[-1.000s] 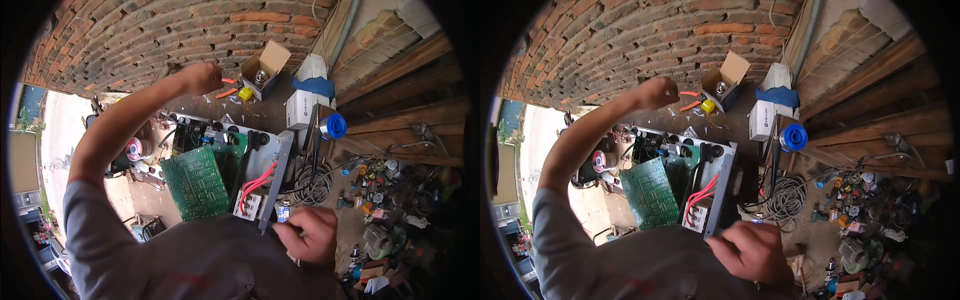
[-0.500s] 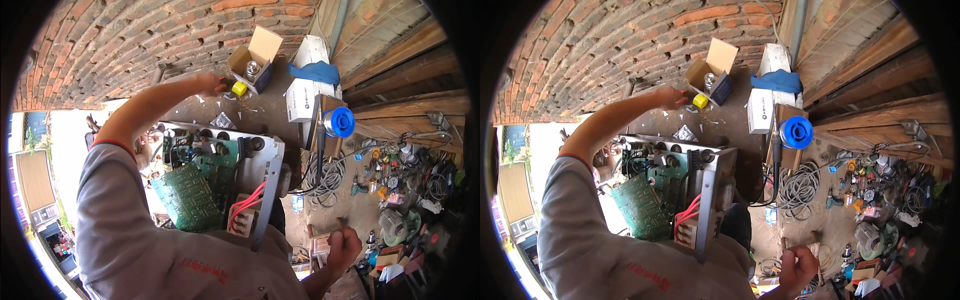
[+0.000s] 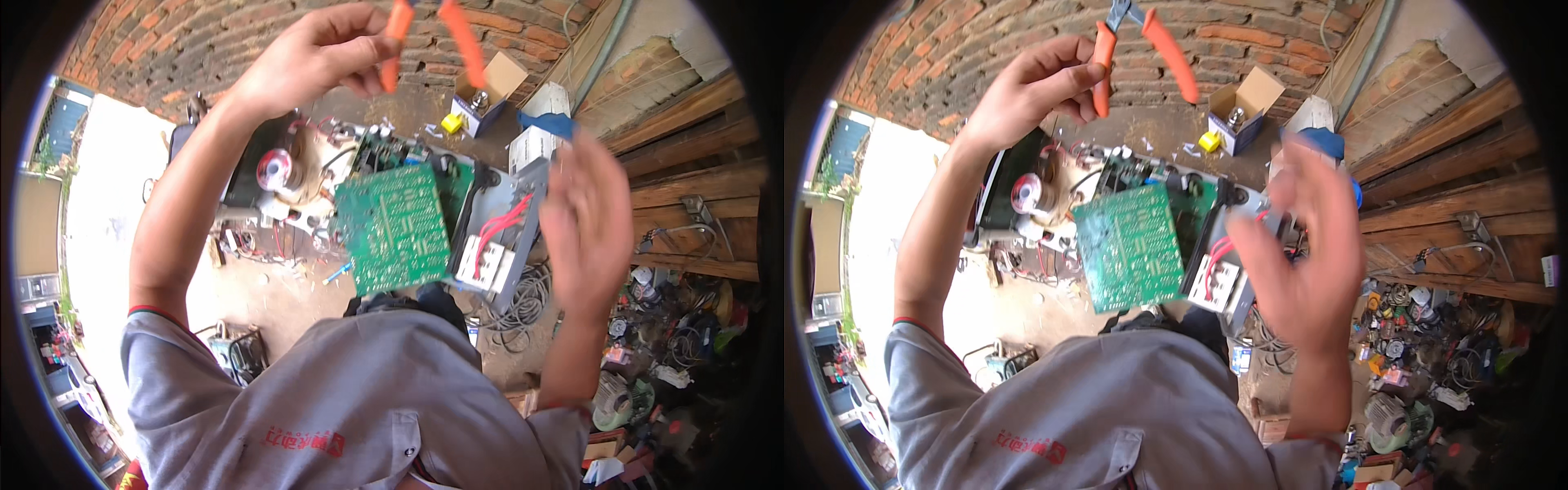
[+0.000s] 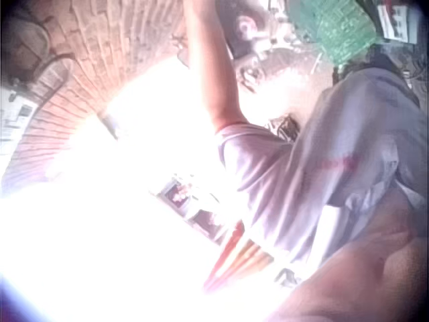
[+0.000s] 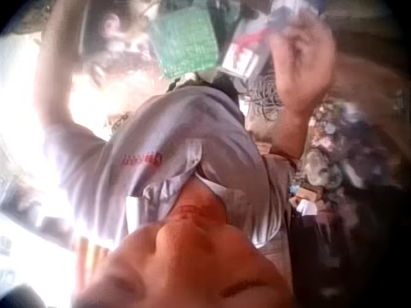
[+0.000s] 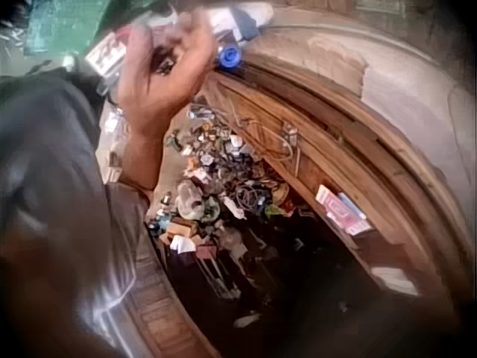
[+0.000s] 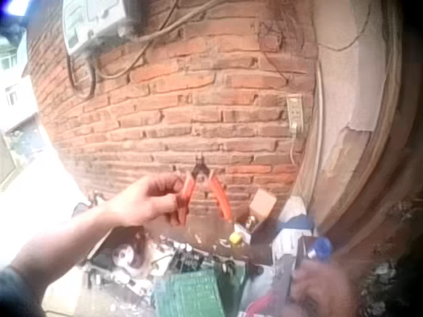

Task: The person holds a green circuit board and uses pliers to remove a component. They then use a soldering iron to work on the board's surface, applying heat to specific points. The person flips the board over to inspect the other side and continues soldering.

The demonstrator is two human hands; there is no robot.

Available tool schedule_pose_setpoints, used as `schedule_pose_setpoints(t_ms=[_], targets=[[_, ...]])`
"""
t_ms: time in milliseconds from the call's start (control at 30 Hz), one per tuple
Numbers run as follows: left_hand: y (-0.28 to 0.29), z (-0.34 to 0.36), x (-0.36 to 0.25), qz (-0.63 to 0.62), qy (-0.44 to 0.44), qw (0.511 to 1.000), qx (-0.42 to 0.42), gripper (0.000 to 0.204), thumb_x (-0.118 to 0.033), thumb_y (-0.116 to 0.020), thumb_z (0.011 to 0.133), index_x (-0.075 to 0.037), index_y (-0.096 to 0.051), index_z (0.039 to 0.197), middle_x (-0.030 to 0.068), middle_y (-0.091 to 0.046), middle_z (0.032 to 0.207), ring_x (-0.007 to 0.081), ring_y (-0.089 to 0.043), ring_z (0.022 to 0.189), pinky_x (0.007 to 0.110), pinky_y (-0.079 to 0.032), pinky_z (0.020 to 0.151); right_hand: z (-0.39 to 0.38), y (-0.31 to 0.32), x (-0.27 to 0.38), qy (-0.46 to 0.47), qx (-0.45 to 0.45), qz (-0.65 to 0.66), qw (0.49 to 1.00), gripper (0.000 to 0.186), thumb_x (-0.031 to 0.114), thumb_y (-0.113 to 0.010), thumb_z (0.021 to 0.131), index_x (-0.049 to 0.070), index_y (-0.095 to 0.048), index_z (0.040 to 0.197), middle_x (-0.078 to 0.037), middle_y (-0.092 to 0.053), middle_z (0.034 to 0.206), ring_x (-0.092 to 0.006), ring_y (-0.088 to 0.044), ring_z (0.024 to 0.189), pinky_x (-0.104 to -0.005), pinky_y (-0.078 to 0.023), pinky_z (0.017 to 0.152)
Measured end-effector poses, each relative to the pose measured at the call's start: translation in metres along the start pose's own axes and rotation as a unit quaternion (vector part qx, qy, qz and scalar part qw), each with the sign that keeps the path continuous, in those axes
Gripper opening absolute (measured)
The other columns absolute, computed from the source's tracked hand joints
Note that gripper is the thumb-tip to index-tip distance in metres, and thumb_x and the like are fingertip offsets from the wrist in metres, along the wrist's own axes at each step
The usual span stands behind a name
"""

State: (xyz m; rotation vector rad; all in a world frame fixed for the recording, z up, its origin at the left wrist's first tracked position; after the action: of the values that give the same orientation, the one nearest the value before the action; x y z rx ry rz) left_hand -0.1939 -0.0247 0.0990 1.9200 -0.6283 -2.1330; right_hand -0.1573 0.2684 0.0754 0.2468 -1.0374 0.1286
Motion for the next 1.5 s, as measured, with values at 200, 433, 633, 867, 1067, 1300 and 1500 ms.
schedule_pose_setpoints(t_ms=[200, 433, 633, 867, 1067, 1300, 1500], targets=[[-0.057, -0.076, -0.034, -0.185, -0.046, 0.981, 0.027, 0.02, -0.02, -0.06, 0.103, -0.001, -0.062, 0.101, 0.0046, -0.07, 0.086, 0.0085, -0.064, 0.074, 0.024, -0.053, 0.069, 0.028, -0.058, 0.012, -0.121, 0.328, 0.125, 0.929, 0.07, 0.052, -0.05, 0.102, -0.01, -0.045, 0.135, -0.026, -0.05, 0.139, -0.0305, -0.055, 0.125, -0.0399, -0.045, 0.103], [-0.079, -0.113, 0.001, -0.216, 0.01, 0.974, -0.068, 0.016, -0.016, -0.066, 0.099, 0.0, -0.064, 0.098, 0.0019, -0.068, 0.087, 0.0067, -0.063, 0.078, 0.024, -0.053, 0.07, 0.006, -0.087, 0.021, -0.102, 0.393, 0.209, 0.889, 0.049, 0.044, -0.039, 0.108, -0.001, -0.056, 0.101, -0.016, -0.052, 0.124, -0.0216, -0.046, 0.109, -0.0352, -0.037, 0.097], [-0.081, -0.155, 0.024, -0.183, 0.068, 0.968, -0.156, 0.014, -0.013, -0.069, 0.097, 0.0, -0.063, 0.096, 0.0007, -0.065, 0.088, 0.0055, -0.06, 0.076, 0.022, -0.05, 0.067, -0.003, -0.089, 0.005, -0.172, 0.402, 0.253, 0.863, 0.046, 0.043, -0.05, 0.104, -0.002, -0.059, 0.11, -0.006, -0.058, 0.103, -0.0162, -0.052, 0.105, -0.0314, -0.038, 0.096], [-0.111, -0.209, 0.076, -0.129, 0.107, 0.939, -0.299, 0.013, -0.007, -0.071, 0.093, -0.003, -0.065, 0.104, 0.003, -0.062, 0.097, 0.0103, -0.061, 0.086, 0.026, -0.049, 0.072, 0.006, -0.078, -0.003, 0.082, 0.478, -0.174, 0.857, 0.045, 0.011, -0.078, 0.081, 0.002, -0.055, 0.119, -0.017, -0.061, 0.105, -0.0326, -0.06, 0.1, -0.0428, -0.047, 0.089], [-0.142, -0.203, 0.077, -0.179, 0.143, 0.925, -0.303, 0.026, 0.003, -0.069, 0.092, 0.0, -0.059, 0.116, 0.0055, -0.054, 0.12, 0.0092, -0.06, 0.094, 0.025, -0.054, 0.079, -0.003, -0.09, -0.008, 0.219, 0.484, -0.311, 0.788, 0.035, 0.019, -0.075, 0.085, 0.003, -0.062, 0.112, -0.012, -0.059, 0.1, -0.0317, -0.058, 0.088, -0.043, -0.047, 0.078], [-0.151, -0.199, 0.085, -0.197, 0.179, 0.916, -0.302, 0.029, 0.003, -0.07, 0.092, -0.001, -0.058, 0.117, 0.0021, -0.059, 0.106, 0.005, -0.06, 0.081, 0.021, -0.05, 0.069, -0.007, -0.096, -0.025, 0.213, 0.486, -0.28, 0.8, 0.033, 0.027, -0.077, 0.083, 0.006, -0.065, 0.106, -0.01, -0.056, 0.093, -0.0295, -0.057, 0.084, -0.0407, -0.045, 0.074], [-0.15, -0.197, 0.084, -0.193, 0.185, 0.913, -0.307, 0.028, 0.004, -0.071, 0.091, -0.001, -0.058, 0.116, 0.0011, -0.06, 0.102, 0.0043, -0.059, 0.08, 0.021, -0.049, 0.067, -0.007, -0.099, -0.029, 0.234, 0.484, -0.273, 0.797, 0.032, 0.026, -0.077, 0.083, 0.007, -0.065, 0.105, -0.009, -0.056, 0.093, -0.0283, -0.057, 0.083, -0.0396, -0.045, 0.074]])
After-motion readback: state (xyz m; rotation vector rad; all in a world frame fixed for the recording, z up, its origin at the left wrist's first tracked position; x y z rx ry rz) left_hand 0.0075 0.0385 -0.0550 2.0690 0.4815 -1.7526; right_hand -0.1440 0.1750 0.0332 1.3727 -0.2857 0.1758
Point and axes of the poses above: each hand's wrist, its own z-axis towards the middle knuckle, its own y-axis out of the back of the hand, x = y × z, the point moved 5 cm from there along z, towards the middle knuckle
